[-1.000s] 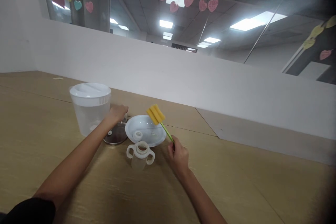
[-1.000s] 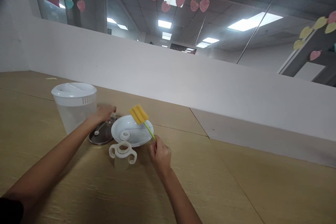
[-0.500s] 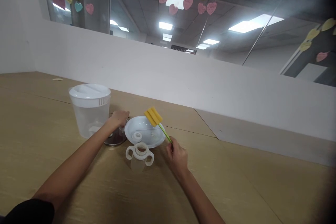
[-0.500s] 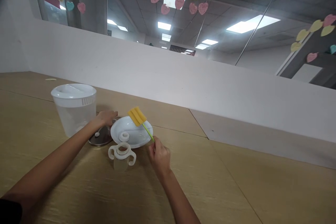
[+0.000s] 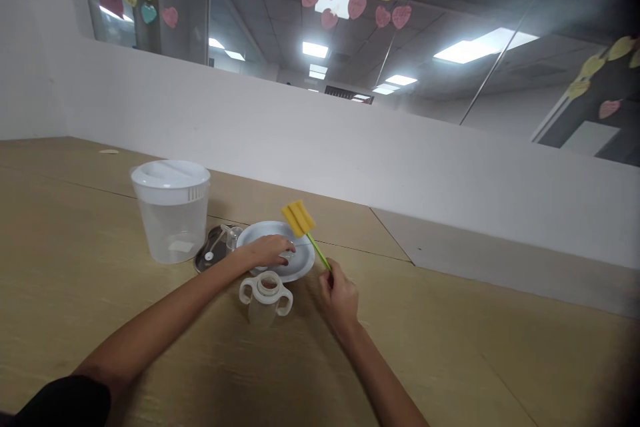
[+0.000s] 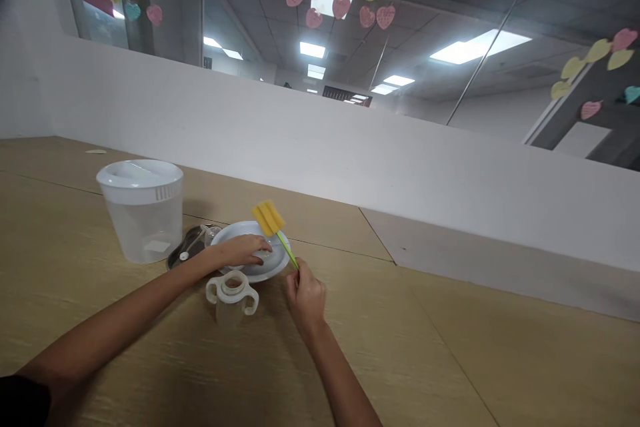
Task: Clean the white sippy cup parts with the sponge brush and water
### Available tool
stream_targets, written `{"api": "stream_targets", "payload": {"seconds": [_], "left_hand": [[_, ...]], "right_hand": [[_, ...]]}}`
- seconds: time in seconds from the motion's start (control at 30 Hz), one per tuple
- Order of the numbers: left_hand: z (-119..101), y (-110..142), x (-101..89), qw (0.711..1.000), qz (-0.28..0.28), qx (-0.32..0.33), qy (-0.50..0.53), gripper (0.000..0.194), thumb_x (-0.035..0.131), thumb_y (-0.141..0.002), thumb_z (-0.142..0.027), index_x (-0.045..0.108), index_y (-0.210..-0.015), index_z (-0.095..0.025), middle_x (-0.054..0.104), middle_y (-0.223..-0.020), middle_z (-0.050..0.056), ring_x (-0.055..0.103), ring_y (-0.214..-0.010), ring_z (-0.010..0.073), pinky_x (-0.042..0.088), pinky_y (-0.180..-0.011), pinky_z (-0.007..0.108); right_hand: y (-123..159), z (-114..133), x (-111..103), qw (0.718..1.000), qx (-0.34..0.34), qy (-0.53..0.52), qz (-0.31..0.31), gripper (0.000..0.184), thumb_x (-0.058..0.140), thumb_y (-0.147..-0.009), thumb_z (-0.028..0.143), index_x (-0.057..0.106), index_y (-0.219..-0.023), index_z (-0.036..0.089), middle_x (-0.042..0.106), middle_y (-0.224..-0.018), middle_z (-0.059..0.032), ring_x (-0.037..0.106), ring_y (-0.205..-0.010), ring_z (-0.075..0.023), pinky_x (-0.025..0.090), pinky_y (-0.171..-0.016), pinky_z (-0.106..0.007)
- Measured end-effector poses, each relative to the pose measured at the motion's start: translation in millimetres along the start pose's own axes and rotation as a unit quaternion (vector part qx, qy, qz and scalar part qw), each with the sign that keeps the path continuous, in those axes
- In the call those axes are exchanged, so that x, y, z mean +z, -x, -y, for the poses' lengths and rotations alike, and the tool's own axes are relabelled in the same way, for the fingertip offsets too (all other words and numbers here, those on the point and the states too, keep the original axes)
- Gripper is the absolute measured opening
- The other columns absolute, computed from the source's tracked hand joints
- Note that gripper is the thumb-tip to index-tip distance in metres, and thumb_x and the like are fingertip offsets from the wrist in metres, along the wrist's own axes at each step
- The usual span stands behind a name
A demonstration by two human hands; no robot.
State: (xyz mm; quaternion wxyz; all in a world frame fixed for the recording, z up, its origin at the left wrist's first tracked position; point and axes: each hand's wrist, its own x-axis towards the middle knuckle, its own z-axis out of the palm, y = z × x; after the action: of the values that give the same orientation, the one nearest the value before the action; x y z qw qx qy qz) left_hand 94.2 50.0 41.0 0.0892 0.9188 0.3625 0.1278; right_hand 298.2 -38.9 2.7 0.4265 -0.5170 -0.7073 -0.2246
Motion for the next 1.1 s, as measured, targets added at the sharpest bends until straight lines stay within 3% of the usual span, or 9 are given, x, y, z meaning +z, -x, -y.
{"api": "stream_targets", "payload": {"seconds": [0.17, 0.3, 0.47, 0.83, 0.97, 1.1], "left_hand": [[11.4, 3.3, 2.9, 0.999, 0.002, -0.039, -0.037, 0.036, 0.057, -0.074, -0.015, 0.063, -0.109, -0.018, 0.065, -0.103, 0.01, 0.06, -0.099, 0.0264, 0.046, -0.082, 0.032], [10.3, 5.7, -1.3, 0.999, -0.004, -0.024, -0.033, 0.033, 0.062, -0.07, -0.018, 0.063, -0.102, -0.018, 0.062, -0.109, 0.009, 0.058, -0.1, 0.0277, 0.044, -0.083, 0.032], [4.5, 4.6, -2.3, 1.0, 0.004, -0.01, -0.017, 0.025, 0.067, -0.068, -0.022, 0.062, -0.092, -0.019, 0.065, -0.096, 0.006, 0.06, -0.092, 0.0252, 0.044, -0.077, 0.031], [13.9, -0.2, -1.2, 1.0, -0.022, 0.005, 0.012, 0.011, 0.059, -0.075, -0.011, 0.065, -0.082, -0.017, 0.066, -0.09, 0.004, 0.059, -0.087, 0.0183, 0.043, -0.078, 0.026], [19.9, 0.7, -12.3, 0.997, -0.067, -0.018, 0.03, 0.016, 0.06, -0.073, -0.008, 0.066, -0.087, -0.015, 0.067, -0.091, 0.007, 0.061, -0.086, 0.0199, 0.045, -0.079, 0.028], [22.7, 7.4, -36.7, 0.986, -0.128, -0.044, 0.098, 0.026, 0.061, -0.076, -0.016, 0.065, -0.101, -0.013, 0.069, -0.096, 0.008, 0.064, -0.082, 0.0168, 0.049, -0.076, 0.026]], "right_hand": [[-0.1, 0.7, 0.1, 1.0, 0.0, -0.006, 0.0, 0.034, 0.033, -0.087, 0.024, 0.063, -0.098, 0.013, 0.057, -0.051, 0.0017, 0.051, -0.042, -0.011, 0.036, -0.047, -0.02], [0.4, 0.6, 0.5, 1.0, 0.006, -0.003, 0.0, 0.034, 0.033, -0.087, 0.024, 0.063, -0.097, 0.013, 0.057, -0.05, 0.0022, 0.05, -0.042, -0.0112, 0.034, -0.046, -0.021], [-0.2, 0.3, -0.4, 1.0, 0.012, 0.003, -0.002, 0.034, 0.033, -0.087, 0.025, 0.063, -0.097, 0.013, 0.059, -0.053, 0.0008, 0.052, -0.043, -0.012, 0.034, -0.046, -0.021], [-0.2, -1.2, 0.7, 1.0, 0.023, 0.007, 0.006, 0.035, 0.032, -0.087, 0.025, 0.063, -0.095, 0.013, 0.059, -0.052, 0.0003, 0.053, -0.044, -0.0133, 0.033, -0.046, -0.022], [-1.1, -0.5, -0.6, 0.999, 0.033, -0.001, 0.018, 0.036, 0.032, -0.087, 0.026, 0.063, -0.097, 0.013, 0.06, -0.054, -0.0001, 0.053, -0.045, -0.0131, 0.034, -0.047, -0.022], [-1.5, -0.4, -0.4, 0.998, 0.055, -0.005, 0.033, 0.036, 0.031, -0.086, 0.028, 0.063, -0.096, 0.014, 0.06, -0.055, 0.0, 0.053, -0.046, -0.0134, 0.033, -0.048, -0.022]]}}
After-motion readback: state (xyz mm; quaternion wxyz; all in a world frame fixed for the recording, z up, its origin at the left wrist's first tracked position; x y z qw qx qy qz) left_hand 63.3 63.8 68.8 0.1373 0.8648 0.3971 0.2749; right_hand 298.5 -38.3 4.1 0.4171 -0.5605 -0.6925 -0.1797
